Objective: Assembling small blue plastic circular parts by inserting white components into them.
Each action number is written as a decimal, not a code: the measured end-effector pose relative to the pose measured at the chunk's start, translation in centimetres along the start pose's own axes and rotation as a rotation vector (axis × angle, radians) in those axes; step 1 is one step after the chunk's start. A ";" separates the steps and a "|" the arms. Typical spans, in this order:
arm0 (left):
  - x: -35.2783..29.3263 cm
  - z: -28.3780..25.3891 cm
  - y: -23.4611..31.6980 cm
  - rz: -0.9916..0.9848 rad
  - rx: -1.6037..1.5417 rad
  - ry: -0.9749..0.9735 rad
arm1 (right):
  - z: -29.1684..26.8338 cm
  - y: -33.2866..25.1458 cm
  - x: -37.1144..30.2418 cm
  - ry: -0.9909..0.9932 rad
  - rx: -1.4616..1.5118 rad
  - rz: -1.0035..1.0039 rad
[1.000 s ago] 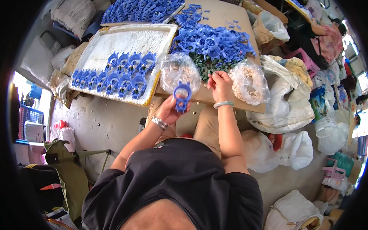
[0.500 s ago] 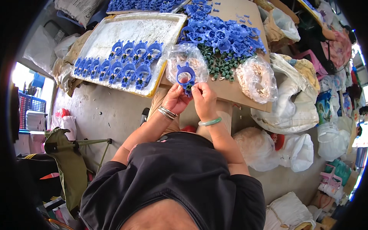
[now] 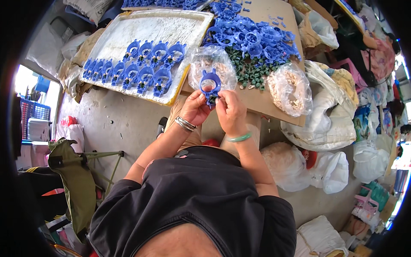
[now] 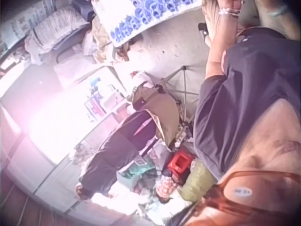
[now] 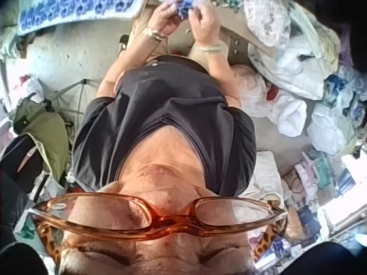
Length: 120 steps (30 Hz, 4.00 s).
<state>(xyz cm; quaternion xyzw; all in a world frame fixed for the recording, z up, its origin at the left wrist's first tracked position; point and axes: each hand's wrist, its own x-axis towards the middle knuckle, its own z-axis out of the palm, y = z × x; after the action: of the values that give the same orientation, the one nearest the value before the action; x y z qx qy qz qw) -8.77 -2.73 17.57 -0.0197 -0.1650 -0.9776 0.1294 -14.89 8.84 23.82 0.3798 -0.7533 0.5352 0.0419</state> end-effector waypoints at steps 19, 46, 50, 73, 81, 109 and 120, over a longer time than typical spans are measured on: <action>-0.4 0.0 0.2 -0.083 0.077 0.010 | -0.5 1.8 0.2 -0.151 0.132 0.012; -0.9 1.6 0.4 -0.131 0.092 0.072 | -0.7 -0.4 0.3 -0.121 -0.084 -0.141; -0.8 1.6 0.6 -0.148 0.032 0.053 | -0.8 -0.4 0.4 -0.122 0.182 0.054; -0.9 3.2 1.7 -0.411 0.110 -0.022 | -2.6 0.5 1.1 -0.202 0.694 0.491; -1.4 5.1 1.9 0.784 1.838 -0.286 | -3.4 0.9 1.4 0.041 0.669 0.648; -2.9 1.7 0.1 0.594 1.695 -0.135 | -1.6 1.9 -0.1 -0.213 0.745 0.602; -3.1 1.7 -0.3 0.641 1.737 -0.147 | -2.0 2.4 -0.5 -0.221 0.816 0.607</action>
<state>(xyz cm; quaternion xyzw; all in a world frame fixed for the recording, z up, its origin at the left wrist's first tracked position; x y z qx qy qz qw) -5.88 -1.17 18.88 -0.0226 -0.8337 -0.4248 0.3520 -16.72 11.14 22.60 0.1838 -0.5595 0.7301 -0.3465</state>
